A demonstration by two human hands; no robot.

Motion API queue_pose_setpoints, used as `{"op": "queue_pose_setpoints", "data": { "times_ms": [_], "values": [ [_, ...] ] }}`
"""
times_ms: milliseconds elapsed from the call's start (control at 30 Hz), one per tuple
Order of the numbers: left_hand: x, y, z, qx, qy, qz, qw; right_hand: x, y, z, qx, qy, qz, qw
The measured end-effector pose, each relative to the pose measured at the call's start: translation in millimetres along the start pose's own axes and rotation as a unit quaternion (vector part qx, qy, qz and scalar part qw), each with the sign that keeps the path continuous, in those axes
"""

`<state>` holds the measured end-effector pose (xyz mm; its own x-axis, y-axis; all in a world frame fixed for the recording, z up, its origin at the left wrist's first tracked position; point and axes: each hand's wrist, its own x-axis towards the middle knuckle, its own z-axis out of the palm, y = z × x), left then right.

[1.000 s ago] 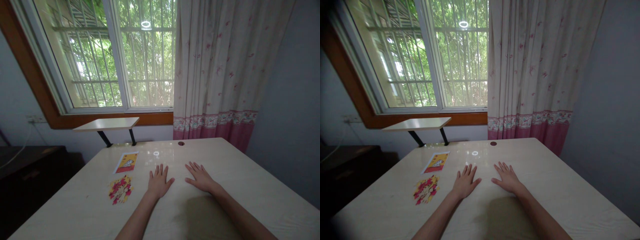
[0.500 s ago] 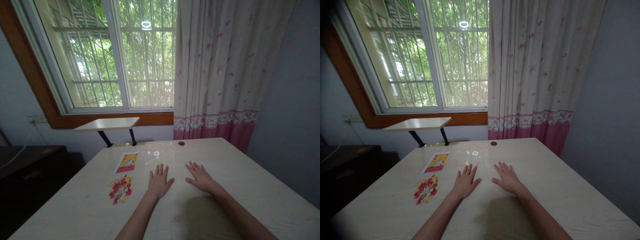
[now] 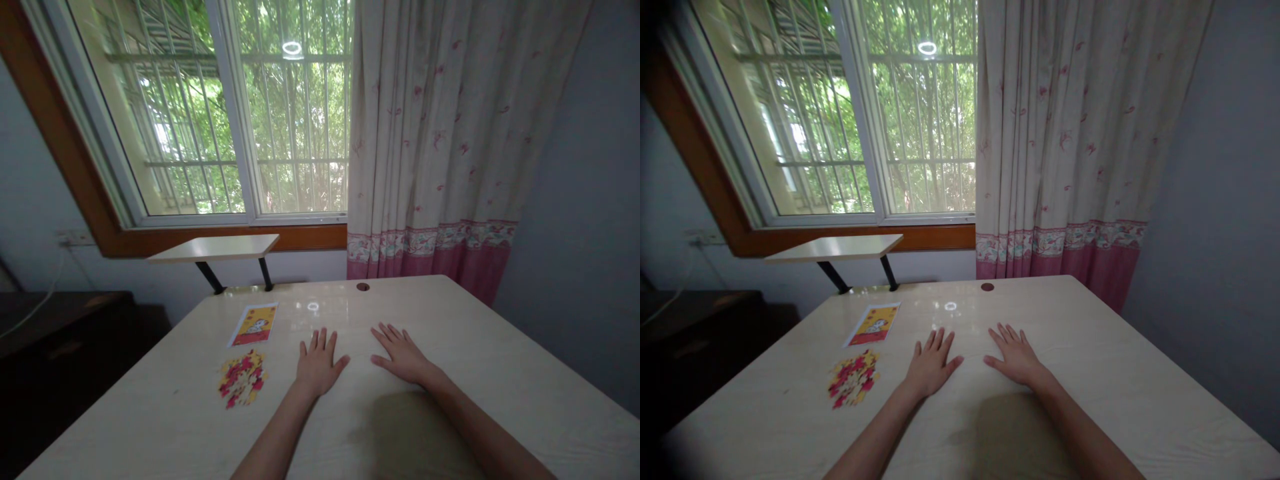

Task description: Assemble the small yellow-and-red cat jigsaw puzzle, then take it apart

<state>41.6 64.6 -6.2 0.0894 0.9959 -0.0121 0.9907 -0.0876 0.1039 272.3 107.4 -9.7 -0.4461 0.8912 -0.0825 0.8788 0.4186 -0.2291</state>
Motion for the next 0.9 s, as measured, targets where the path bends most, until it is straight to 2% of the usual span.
{"op": "queue_pose_setpoints", "data": {
  "times_ms": [600, 900],
  "values": [
    [1.8, -1.6, 3.7, -0.012, 0.018, 0.002, 1.0, -0.6, -0.2, -1.2, 0.003, -0.006, 0.002, 1.0],
    [1.1, -0.8, 1.7, -0.002, 0.007, 0.002, 1.0, 0.4, 1.0, -0.5, 0.01, -0.003, -0.002, 1.0]
  ]
}}
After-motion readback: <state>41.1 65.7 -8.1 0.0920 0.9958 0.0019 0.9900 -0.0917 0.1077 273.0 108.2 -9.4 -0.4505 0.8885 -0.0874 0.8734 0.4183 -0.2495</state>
